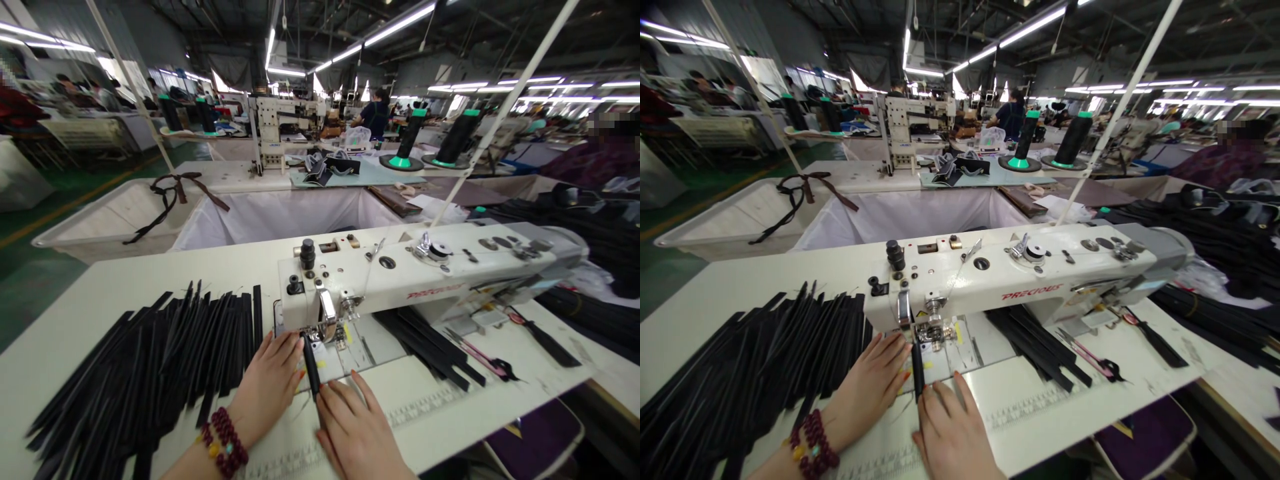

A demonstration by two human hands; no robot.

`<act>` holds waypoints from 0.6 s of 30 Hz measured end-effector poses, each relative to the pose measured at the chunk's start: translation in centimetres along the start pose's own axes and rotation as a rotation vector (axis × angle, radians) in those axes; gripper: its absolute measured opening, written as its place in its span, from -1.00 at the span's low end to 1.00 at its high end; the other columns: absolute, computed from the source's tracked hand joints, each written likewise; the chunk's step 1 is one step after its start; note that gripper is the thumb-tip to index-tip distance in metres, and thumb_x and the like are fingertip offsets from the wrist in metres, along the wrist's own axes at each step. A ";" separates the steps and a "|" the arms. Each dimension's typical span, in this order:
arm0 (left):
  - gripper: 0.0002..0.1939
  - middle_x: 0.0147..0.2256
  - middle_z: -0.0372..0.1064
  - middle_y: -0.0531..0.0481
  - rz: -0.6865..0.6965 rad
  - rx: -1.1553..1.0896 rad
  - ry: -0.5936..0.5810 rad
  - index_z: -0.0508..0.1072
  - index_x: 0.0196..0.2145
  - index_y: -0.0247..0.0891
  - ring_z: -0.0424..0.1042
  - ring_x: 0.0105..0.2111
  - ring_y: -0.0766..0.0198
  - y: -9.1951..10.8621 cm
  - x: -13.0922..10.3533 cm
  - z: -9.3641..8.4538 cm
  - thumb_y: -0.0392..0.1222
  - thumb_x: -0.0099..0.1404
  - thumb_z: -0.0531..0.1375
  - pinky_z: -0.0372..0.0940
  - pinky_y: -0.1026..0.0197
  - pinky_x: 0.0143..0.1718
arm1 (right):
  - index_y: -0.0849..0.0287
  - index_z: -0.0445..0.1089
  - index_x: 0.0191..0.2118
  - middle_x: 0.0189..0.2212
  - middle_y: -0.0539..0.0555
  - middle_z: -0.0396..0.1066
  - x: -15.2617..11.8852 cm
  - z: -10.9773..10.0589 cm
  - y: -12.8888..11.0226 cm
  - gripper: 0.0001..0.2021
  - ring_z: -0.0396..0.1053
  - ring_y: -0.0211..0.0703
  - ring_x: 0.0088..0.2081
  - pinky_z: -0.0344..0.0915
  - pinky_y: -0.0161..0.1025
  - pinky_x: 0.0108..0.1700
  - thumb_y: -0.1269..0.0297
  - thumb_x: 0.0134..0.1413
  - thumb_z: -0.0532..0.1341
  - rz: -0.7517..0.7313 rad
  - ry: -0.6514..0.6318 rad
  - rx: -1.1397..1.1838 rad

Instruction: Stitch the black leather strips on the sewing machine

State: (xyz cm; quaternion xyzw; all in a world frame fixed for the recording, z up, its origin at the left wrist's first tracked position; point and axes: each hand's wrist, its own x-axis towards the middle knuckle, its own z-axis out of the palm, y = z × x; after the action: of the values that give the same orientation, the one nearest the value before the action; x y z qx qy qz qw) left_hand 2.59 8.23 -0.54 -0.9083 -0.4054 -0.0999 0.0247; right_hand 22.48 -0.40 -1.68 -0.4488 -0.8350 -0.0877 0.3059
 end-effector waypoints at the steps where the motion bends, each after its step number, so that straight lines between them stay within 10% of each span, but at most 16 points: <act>1: -0.62 0.09 0.43 -0.19 -0.005 0.003 -0.004 0.41 0.11 -0.30 0.32 0.16 0.01 0.0 0.0 0.1 -0.20 0.41 0.02 0.18 -0.13 0.22 | 0.19 0.44 -0.03 -0.15 0.10 0.52 0.2 0.1 0.1 -0.79 0.40 -0.08 -0.07 0.08 0.01 0.30 0.25 0.29 0.21 0.007 -0.011 0.002; 18: -0.63 0.00 0.47 -0.22 0.047 0.019 0.028 0.44 0.05 -0.33 0.36 0.09 -0.03 -0.6 0.3 0.2 -0.19 0.42 -0.01 0.22 -0.14 0.18 | 0.26 0.42 -0.06 -0.18 0.13 0.47 4.1 1.6 2.0 -0.79 0.36 -0.05 -0.13 0.10 0.03 0.20 0.52 0.24 0.15 0.034 -0.111 -0.065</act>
State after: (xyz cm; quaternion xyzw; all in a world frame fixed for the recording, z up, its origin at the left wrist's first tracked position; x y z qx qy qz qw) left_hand 2.38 8.88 -0.74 -0.9158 -0.3847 -0.1080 0.0415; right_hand 21.73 4.33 -0.80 -0.4769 -0.8396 -0.0847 0.2459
